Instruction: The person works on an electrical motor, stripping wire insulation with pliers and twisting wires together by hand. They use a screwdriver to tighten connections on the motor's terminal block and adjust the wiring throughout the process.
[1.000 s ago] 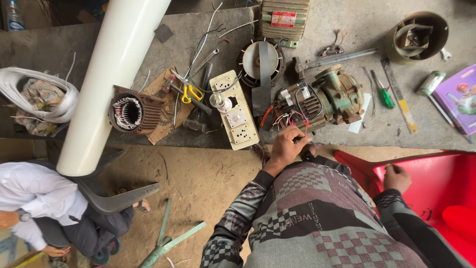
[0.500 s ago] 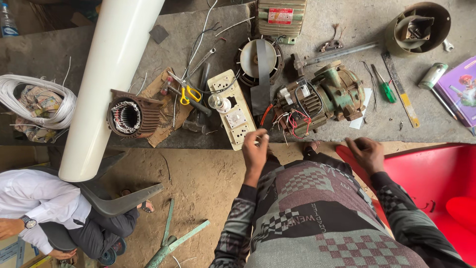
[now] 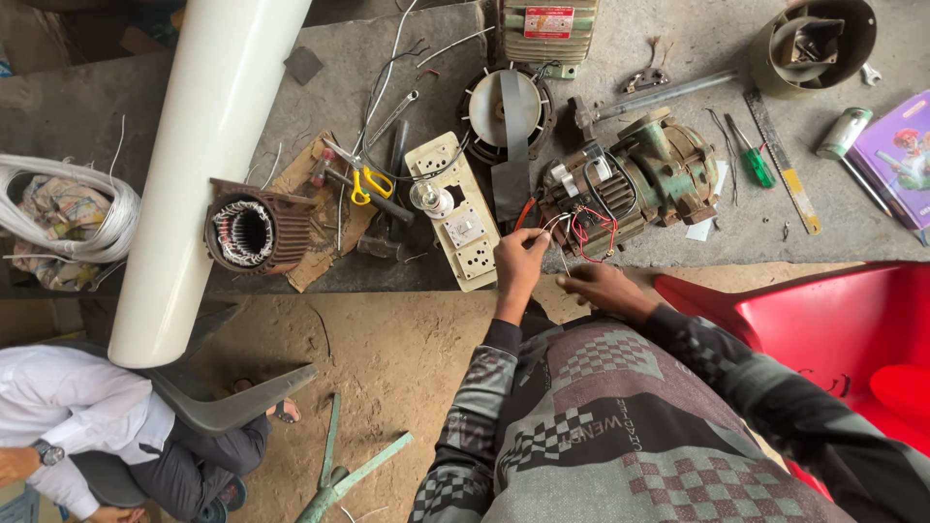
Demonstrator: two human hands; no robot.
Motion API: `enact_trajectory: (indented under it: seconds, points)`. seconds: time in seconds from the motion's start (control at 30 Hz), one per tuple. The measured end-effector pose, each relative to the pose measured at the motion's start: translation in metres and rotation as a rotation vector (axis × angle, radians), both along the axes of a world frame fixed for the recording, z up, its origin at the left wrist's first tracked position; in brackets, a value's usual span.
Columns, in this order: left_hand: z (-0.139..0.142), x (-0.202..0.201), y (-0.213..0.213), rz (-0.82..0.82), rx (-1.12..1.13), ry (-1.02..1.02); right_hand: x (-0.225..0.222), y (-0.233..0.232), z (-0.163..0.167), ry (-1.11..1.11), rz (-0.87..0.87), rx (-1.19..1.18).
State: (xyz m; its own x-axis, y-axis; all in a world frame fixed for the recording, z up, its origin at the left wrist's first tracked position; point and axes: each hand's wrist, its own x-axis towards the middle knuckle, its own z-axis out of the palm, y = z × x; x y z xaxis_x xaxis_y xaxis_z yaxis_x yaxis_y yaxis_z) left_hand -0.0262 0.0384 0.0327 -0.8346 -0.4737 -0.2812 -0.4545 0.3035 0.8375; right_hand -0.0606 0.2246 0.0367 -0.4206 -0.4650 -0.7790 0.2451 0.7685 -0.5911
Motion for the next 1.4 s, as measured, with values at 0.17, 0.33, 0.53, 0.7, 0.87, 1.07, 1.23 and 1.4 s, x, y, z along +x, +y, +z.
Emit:
enact_trajectory:
  seconds: [0.17, 0.33, 0.53, 0.7, 0.87, 1.07, 1.23, 1.4]
  points:
    - [0.013, -0.006, -0.023, -0.121, 0.034, -0.067, 0.006, -0.020, -0.021, -0.280, -0.481, -0.187]
    - [0.018, -0.032, -0.016, -0.228, 0.032, -0.067, 0.010, -0.027, -0.009, -0.184, -0.534, -0.204]
    - [-0.002, -0.041, -0.017, -0.284, 0.158, -0.083, 0.015, -0.028, 0.037, 0.683, -0.007, -0.007]
    - [-0.013, -0.038, -0.025, -0.234, 0.386, -0.106, 0.007, -0.030, 0.065, 0.638, -0.186, -0.103]
    - [0.002, -0.024, -0.028, -0.184, 0.338, -0.144, 0.007, -0.037, 0.073, 0.092, -0.422, -0.189]
    - [0.034, -0.002, -0.037, -0.061, 0.214, -0.061, -0.008, -0.064, 0.041, -0.381, -0.993, -0.327]
    - [0.047, -0.004, -0.057, -0.195, 0.047, 0.052, -0.012, -0.088, 0.008, -0.456, -1.250, -0.415]
    - [0.035, -0.042, -0.046, -0.258, 0.125, -0.062, -0.002, -0.084, -0.006, -0.369, -1.316, -0.398]
